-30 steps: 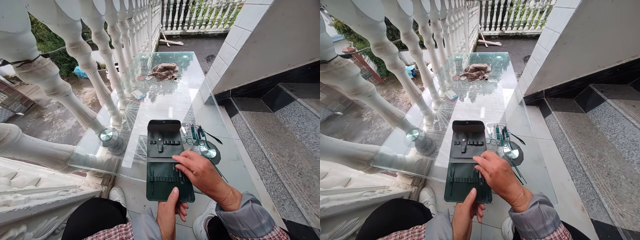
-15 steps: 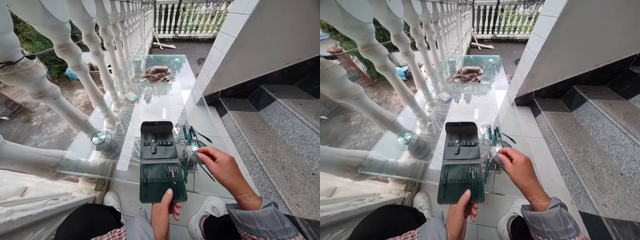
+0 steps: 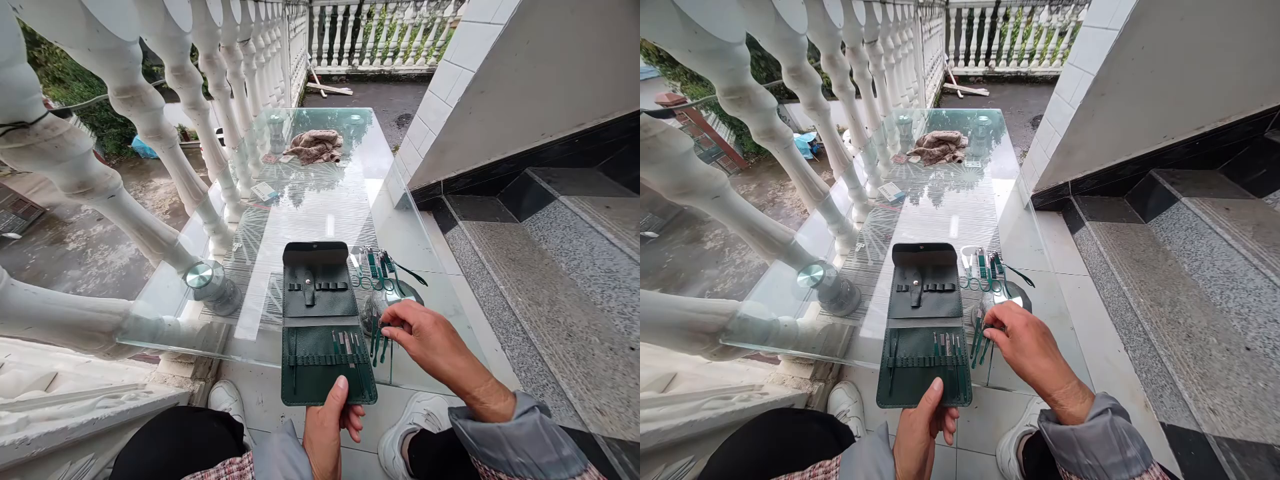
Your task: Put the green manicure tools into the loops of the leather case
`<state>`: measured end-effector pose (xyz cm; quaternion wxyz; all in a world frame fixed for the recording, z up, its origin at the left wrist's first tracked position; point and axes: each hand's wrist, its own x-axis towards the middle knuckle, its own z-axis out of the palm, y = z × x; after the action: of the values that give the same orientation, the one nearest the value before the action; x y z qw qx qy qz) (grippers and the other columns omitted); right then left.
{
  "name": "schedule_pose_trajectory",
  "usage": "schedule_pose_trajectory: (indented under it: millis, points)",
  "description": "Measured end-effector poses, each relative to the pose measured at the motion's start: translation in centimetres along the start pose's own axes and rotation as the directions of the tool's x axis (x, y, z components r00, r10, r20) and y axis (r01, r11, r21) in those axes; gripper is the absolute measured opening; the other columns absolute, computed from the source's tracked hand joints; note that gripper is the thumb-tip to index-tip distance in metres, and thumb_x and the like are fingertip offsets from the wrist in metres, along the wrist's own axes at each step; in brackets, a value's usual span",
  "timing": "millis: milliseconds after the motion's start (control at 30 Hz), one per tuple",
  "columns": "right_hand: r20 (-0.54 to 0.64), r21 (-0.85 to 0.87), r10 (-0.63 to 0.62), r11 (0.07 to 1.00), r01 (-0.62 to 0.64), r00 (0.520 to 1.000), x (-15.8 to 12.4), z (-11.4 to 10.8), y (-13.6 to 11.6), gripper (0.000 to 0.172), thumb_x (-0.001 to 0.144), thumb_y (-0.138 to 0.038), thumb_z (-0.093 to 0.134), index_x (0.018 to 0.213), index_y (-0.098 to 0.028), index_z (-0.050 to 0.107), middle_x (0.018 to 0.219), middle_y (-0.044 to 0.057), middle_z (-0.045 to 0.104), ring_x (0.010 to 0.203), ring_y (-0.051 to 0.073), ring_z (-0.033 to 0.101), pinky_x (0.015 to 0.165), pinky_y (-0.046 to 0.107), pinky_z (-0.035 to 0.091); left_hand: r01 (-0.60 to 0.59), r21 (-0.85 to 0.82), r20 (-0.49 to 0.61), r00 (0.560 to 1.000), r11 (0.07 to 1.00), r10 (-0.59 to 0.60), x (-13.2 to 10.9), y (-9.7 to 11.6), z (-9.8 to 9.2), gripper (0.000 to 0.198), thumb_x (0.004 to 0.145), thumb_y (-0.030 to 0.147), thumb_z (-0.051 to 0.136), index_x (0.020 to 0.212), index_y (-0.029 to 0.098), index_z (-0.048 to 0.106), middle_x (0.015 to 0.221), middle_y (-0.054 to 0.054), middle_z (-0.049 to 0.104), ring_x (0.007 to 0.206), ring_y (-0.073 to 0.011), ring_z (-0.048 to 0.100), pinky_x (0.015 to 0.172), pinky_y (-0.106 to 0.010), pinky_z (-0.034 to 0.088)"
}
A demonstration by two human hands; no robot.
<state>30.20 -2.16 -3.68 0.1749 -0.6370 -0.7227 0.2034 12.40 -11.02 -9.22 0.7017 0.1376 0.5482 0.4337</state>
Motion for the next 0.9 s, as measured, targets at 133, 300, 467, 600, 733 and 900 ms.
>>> schedule_pose_trajectory:
  millis: [133,300,467,600,733,900]
  points:
    - [-0.021,0.010,-0.052,0.999,0.052,0.998,-0.1,0.0,-0.1,0.008,0.083,-0.025,0.051,0.086,-0.024,0.059,0.086,0.001,0.060,0.076,0.016,0.056,0.066,0.029,0.044,0.015,0.002,0.002,1.000,1.000,-0.015,0.0,-0.2,0.0,0.055,0.063,0.063,0.069,0.076,0.011,0.060,0.053,-0.004,0.061,0.046,-0.0111,0.049,0.040,-0.021,0.038]
    - [-0.036,-0.054,-0.169,0.984,0.167,0.985,0.0,0.6,-0.3,0.014,0.087,-0.022,0.045,0.088,-0.024,0.059,0.086,0.002,0.059,0.079,0.017,0.056,0.070,0.030,0.045,-0.003,-0.020,0.008,1.000,1.000,0.003,0.1,-0.3,0.1,0.054,0.061,0.064,0.070,0.076,0.013,0.060,0.052,-0.002,0.060,0.046,-0.0114,0.049,0.040,-0.022,0.037]
    - [-0.018,-0.127,-0.247,0.962,0.243,0.969,0.4,0.5,-0.2,0.019,0.089,-0.019,0.042,0.088,-0.024,0.060,0.086,0.004,0.058,0.080,0.017,0.055,0.070,0.030,0.045,0.009,-0.014,0.002,1.000,1.000,-0.009,0.0,-0.2,0.1,0.052,0.062,0.063,0.070,0.073,0.013,0.061,0.053,-0.003,0.060,0.047,-0.0123,0.049,0.040,-0.023,0.035]
    - [0.093,-0.087,-0.329,0.938,0.337,0.940,0.7,-0.2,-0.3,0.019,0.087,-0.017,0.041,0.092,-0.024,0.058,0.089,0.004,0.057,0.083,0.017,0.054,0.071,0.030,0.045,0.005,-0.019,0.015,1.000,1.000,-0.005,-0.2,0.0,0.0,0.046,0.064,0.059,0.069,0.072,0.015,0.063,0.055,-0.004,0.061,0.047,-0.0136,0.048,0.041,-0.025,0.035]
    - [0.127,-0.074,-0.312,0.944,0.323,0.941,0.9,-0.7,-0.2,0.016,0.085,-0.016,0.043,0.087,-0.025,0.057,0.090,0.003,0.057,0.083,0.017,0.053,0.071,0.030,0.044,0.001,-0.013,0.027,1.000,1.000,0.000,-0.3,0.1,0.0,0.043,0.065,0.058,0.069,0.070,0.015,0.064,0.055,-0.005,0.060,0.048,-0.0143,0.048,0.042,-0.026,0.035]
    - [0.003,-0.107,-0.234,0.967,0.233,0.972,1.1,-1.0,0.2,0.016,0.085,-0.016,0.042,0.080,-0.023,0.056,0.085,0.003,0.057,0.080,0.017,0.053,0.068,0.030,0.043,-0.002,0.009,0.021,1.000,1.000,0.002,-0.1,-0.1,-0.1,0.046,0.067,0.058,0.069,0.074,0.013,0.062,0.055,-0.004,0.061,0.047,-0.0130,0.048,0.042,-0.025,0.036]
